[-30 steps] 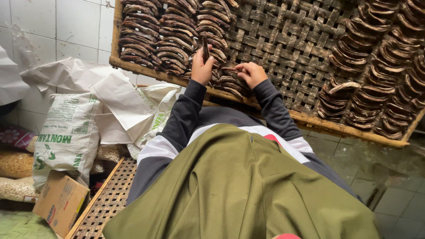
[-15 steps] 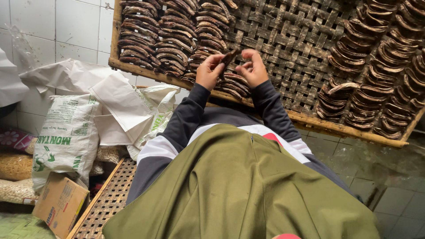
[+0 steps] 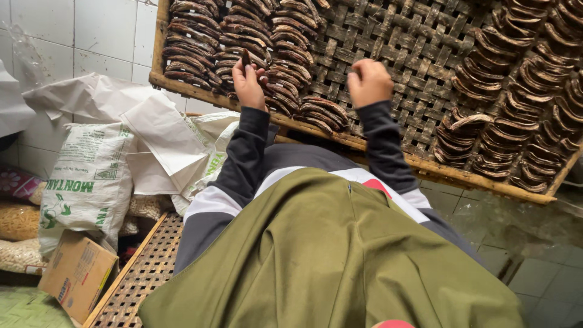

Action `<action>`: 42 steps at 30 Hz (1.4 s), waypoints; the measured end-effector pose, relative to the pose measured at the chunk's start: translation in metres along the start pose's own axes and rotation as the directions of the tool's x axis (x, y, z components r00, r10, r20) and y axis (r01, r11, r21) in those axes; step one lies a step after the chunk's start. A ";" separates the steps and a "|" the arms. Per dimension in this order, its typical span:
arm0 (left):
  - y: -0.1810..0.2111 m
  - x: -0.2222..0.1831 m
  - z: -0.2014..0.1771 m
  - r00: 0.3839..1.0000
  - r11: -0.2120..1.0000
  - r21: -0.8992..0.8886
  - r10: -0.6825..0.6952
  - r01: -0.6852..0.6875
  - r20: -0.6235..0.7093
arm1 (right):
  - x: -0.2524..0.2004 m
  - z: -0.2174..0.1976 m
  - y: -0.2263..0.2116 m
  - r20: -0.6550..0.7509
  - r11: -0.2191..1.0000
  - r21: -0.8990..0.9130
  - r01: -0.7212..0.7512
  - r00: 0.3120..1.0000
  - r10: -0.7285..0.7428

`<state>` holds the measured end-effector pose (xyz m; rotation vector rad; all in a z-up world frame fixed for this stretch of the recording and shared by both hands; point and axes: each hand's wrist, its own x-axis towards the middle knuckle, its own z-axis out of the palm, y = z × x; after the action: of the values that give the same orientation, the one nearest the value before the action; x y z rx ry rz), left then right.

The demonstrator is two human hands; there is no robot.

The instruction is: The person sorts and arranges dried banana slices on woven bamboo trays by hand.

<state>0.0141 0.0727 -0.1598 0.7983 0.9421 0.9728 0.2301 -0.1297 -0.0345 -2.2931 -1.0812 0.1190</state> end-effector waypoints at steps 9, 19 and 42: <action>-0.004 -0.021 0.017 0.985 0.999 0.005 0.039 -0.041 0.167 | -0.011 0.047 -0.014 0.222 0.970 0.229 -0.087 0.974 0.035; 0.011 -0.053 0.044 0.913 0.982 0.165 0.021 -0.096 0.407 | -0.027 0.052 0.015 0.250 0.941 0.268 0.207 0.928 -0.275; 0.023 -0.056 0.088 0.877 0.592 0.778 -0.238 -0.210 0.417 | -0.033 0.027 0.029 0.266 0.979 0.199 0.032 0.960 -0.085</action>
<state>0.0727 0.0170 -0.0904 1.7315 0.9198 0.2107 0.2193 -0.1554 -0.0778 -2.1084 -1.2159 0.5090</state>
